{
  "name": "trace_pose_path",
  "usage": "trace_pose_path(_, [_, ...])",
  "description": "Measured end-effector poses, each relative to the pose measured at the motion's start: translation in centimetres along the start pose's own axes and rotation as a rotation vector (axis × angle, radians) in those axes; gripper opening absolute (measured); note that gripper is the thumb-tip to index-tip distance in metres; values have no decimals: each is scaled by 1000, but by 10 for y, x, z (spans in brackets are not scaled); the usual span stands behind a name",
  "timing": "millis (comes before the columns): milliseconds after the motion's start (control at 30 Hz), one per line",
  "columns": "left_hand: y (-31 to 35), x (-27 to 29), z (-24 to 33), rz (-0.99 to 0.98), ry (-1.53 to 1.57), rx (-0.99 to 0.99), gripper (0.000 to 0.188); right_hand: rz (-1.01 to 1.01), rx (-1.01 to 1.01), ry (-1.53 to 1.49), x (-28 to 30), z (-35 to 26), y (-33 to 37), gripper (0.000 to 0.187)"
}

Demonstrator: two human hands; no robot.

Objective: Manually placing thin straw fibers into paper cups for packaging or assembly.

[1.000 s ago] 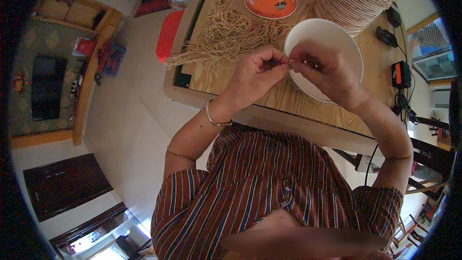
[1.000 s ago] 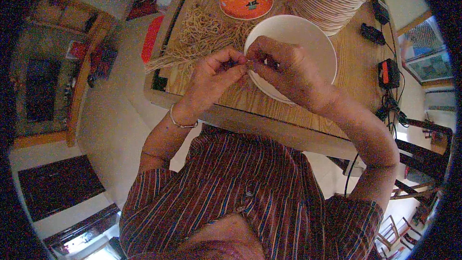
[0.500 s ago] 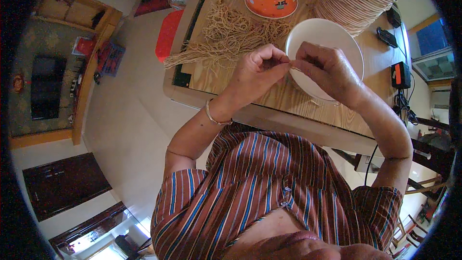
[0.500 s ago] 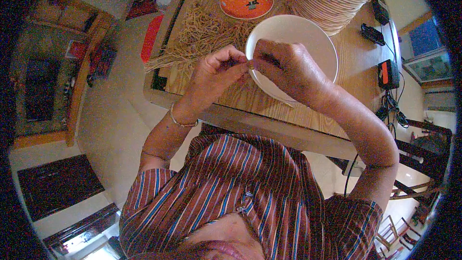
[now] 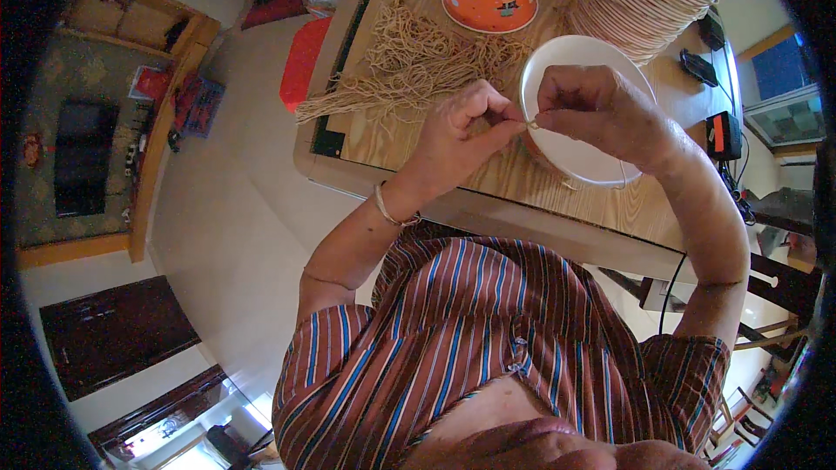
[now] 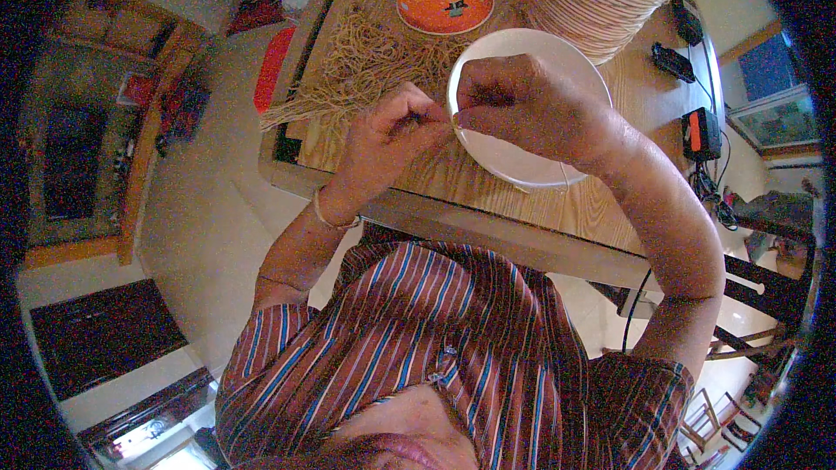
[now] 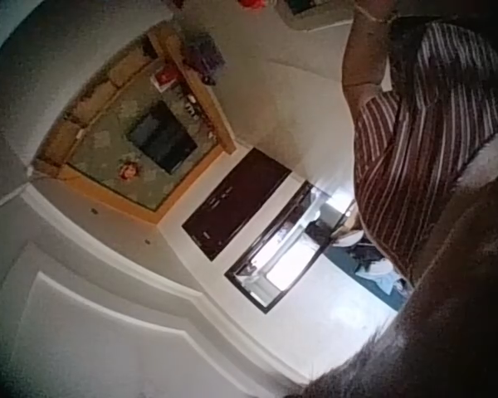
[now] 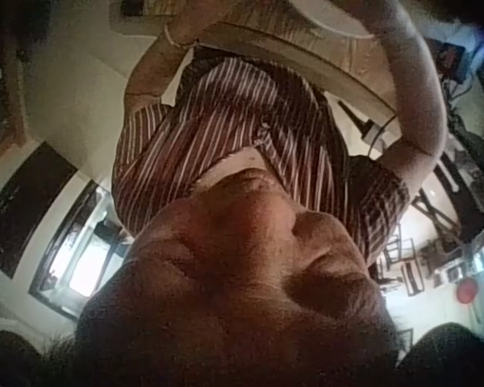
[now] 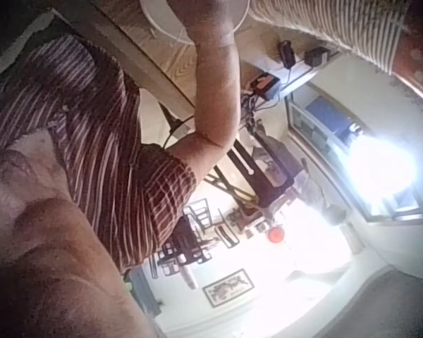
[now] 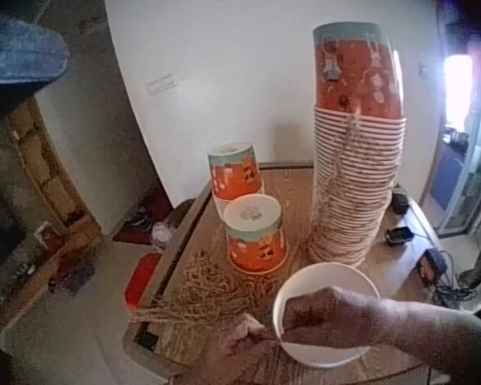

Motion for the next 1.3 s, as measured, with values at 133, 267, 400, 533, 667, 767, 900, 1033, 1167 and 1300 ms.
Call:
trace_pose_path(133, [4, -2, -8, 32, 1, -66, 12, -41, -10, -16, 5, -4, -1, 10])
trace_pose_path(267, [13, -5, -14, 23, -97, -94, 16, -106, -73, -6, 5, -13, 1, 8])
trace_pose_path(400, [26, -24, -20, 91, -205, -212, 19, -121, -117, -22, 0, -13, 0, 9])
trace_pose_path(533, [35, -38, -28, 177, -307, -355, 21, -54, -127, -90, -6, -24, 3, 10])
trace_pose_path(667, [40, -36, -23, 159, -259, -286, 18, -10, 26, 33, -6, -32, 0, 13])
trace_pose_path(767, [43, -31, -25, 134, -137, -126, 17, 4, 63, 40, -4, -29, -2, 14])
trace_pose_path(900, [32, -17, -7, 175, -41, -106, 23, 65, -2, 43, -5, -30, 0, 13])
trace_pose_path(1033, [26, -17, -4, 158, 84, -143, 25, 25, 10, 27, -2, -31, -2, 11])
trace_pose_path(1167, [17, -15, 8, 66, -22, -160, 20, 38, 99, 55, -1, -28, -1, 9])
trace_pose_path(1300, [12, -16, -1, 73, 38, -121, 15, -28, 88, -27, -2, -23, 3, 8])
Point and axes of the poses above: each hand's wrist, its own y-axis away from the middle knuckle, its own x-axis out of the back of the hand, z = x × y, the point moved 2 cm from there along -y, towards the middle knuckle, and after that the axes turned 1 degree about x, right-handed, at the moved point
